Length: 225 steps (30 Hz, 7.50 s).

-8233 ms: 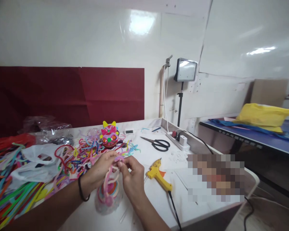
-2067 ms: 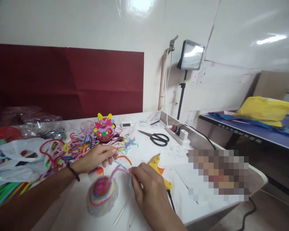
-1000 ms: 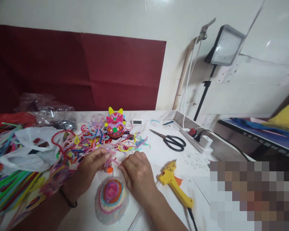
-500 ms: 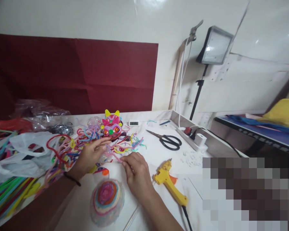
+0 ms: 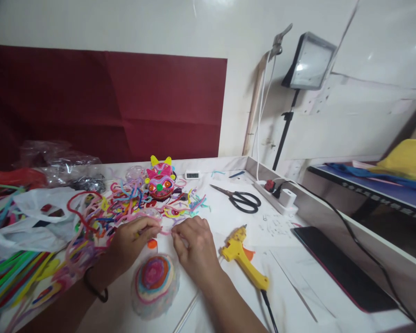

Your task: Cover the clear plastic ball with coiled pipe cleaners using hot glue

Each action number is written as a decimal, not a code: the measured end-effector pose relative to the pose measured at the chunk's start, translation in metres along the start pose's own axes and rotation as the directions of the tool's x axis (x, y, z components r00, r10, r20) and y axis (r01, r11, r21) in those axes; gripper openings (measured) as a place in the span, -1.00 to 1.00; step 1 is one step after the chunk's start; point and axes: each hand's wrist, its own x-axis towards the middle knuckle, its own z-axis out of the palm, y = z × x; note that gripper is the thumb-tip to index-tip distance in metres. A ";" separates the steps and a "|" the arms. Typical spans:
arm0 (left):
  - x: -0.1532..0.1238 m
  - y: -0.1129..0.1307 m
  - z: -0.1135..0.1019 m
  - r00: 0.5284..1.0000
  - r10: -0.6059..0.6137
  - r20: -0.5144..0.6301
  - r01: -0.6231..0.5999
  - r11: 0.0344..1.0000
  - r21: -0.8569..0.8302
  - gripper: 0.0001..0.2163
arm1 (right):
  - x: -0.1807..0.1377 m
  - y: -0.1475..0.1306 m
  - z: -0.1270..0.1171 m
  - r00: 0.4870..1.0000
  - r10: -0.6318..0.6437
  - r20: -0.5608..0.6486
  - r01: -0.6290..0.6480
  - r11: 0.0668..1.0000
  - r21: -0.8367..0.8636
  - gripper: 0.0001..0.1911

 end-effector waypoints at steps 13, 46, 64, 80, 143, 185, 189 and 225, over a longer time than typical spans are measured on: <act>-0.018 -0.001 0.000 0.851 0.523 -0.038 -0.479 0.804 0.353 -0.80 | 0.000 -0.005 0.000 0.989 -0.109 0.098 0.124 0.978 -0.166 -0.85; -0.020 0.013 0.003 0.706 0.708 -0.016 -0.570 0.582 0.579 -0.77 | 0.002 -0.020 0.006 0.936 -0.181 -0.303 0.081 0.946 -0.315 -0.82; -0.015 0.015 0.008 0.688 0.723 -0.053 -0.537 0.557 0.633 -0.69 | 0.006 -0.023 0.008 0.900 -0.215 -0.379 0.056 0.919 -0.389 -0.80; -0.021 -0.012 0.005 0.946 0.037 -0.321 -0.028 0.999 0.034 -0.78 | 0.011 0.012 -0.016 0.845 0.279 -0.457 -0.393 0.902 -0.175 -0.75; -0.020 -0.032 0.004 0.990 0.136 0.036 -0.140 0.976 0.165 -0.76 | 0.010 0.027 -0.015 0.640 0.757 -0.132 -0.411 0.482 0.774 -0.72; -0.011 -0.039 -0.009 0.999 0.029 0.019 -0.032 0.989 0.146 -0.75 | 0.008 0.031 -0.036 0.586 0.775 0.238 -0.591 0.208 0.779 -0.69; -0.010 -0.042 -0.011 0.999 -0.031 -0.005 0.032 0.991 0.131 -0.75 | 0.008 0.028 -0.032 0.641 0.742 0.196 -0.590 0.313 0.744 -0.65; -0.010 -0.034 -0.009 0.953 -0.283 0.107 0.302 0.878 -0.372 -0.78 | 0.013 0.032 -0.029 0.558 0.824 0.102 -0.435 0.186 0.881 -0.61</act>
